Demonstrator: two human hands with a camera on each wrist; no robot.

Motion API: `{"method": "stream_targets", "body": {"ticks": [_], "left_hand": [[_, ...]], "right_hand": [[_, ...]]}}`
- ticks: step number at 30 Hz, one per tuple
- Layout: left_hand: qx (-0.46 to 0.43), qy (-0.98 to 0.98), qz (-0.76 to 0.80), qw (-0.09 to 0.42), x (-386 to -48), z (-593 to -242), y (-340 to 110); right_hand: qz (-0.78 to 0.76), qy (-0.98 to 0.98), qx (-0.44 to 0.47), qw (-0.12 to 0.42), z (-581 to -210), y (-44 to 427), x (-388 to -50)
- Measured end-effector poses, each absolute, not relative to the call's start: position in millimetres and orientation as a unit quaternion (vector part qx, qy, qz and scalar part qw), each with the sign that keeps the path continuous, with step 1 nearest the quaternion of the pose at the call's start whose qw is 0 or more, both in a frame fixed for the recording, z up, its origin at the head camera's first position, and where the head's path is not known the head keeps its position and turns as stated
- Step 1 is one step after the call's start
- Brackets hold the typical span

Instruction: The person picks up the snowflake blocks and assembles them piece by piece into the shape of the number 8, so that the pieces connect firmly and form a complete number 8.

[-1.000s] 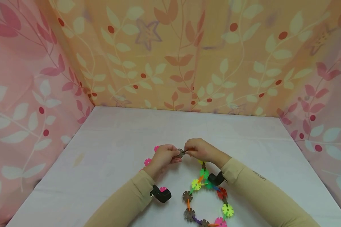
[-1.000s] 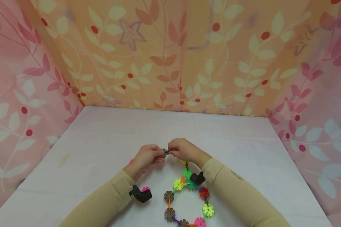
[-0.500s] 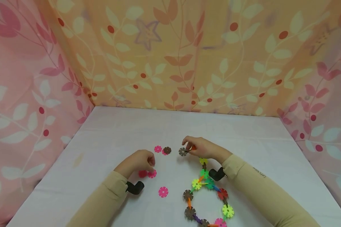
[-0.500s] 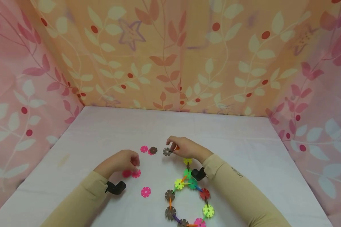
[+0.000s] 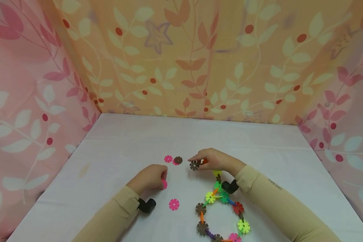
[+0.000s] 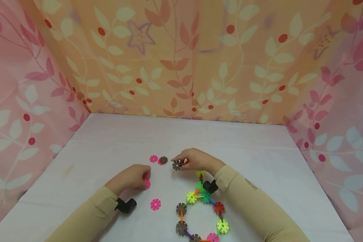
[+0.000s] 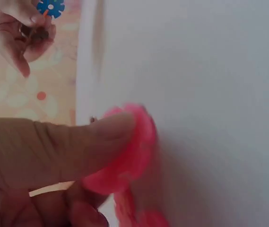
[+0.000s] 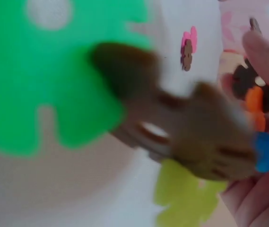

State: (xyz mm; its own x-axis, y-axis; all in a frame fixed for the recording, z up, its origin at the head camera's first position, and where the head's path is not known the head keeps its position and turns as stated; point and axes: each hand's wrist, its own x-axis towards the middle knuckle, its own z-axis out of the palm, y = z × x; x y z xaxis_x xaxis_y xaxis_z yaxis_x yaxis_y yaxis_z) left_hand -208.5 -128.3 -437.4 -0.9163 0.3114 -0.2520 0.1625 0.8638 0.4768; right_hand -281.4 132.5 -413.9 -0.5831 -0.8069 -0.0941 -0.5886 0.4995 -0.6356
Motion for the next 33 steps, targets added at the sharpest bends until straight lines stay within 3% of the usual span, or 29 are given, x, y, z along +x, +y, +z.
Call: {"method": "stream_targets", "body": {"ticks": [3,8,12,29,33], "left_hand": [[0.123,0.95,0.255,0.13,-211.3,-437.2,-119.6],[0.146,0.941,0.305,0.025,-217.3,-437.6,-101.3],[0.162,0.932,0.324,-0.028,-220.8,-438.9,-88.6],[0.183,0.936,0.278,-0.114,-218.4,-438.4,-65.2],[0.173,0.939,0.278,-0.106,-217.3,-438.3,-62.9]], "right_hand": [[-0.265,0.849,-0.425,0.167,-415.0,132.1,-281.5],[-0.23,0.865,-0.424,0.139,-414.9,132.2,-280.3],[-0.224,0.867,-0.426,0.128,-415.7,132.4,-279.5],[-0.228,0.874,-0.416,0.106,-416.7,130.7,-281.0],[-0.238,0.867,-0.424,0.105,-415.5,129.2,-280.9]]}}
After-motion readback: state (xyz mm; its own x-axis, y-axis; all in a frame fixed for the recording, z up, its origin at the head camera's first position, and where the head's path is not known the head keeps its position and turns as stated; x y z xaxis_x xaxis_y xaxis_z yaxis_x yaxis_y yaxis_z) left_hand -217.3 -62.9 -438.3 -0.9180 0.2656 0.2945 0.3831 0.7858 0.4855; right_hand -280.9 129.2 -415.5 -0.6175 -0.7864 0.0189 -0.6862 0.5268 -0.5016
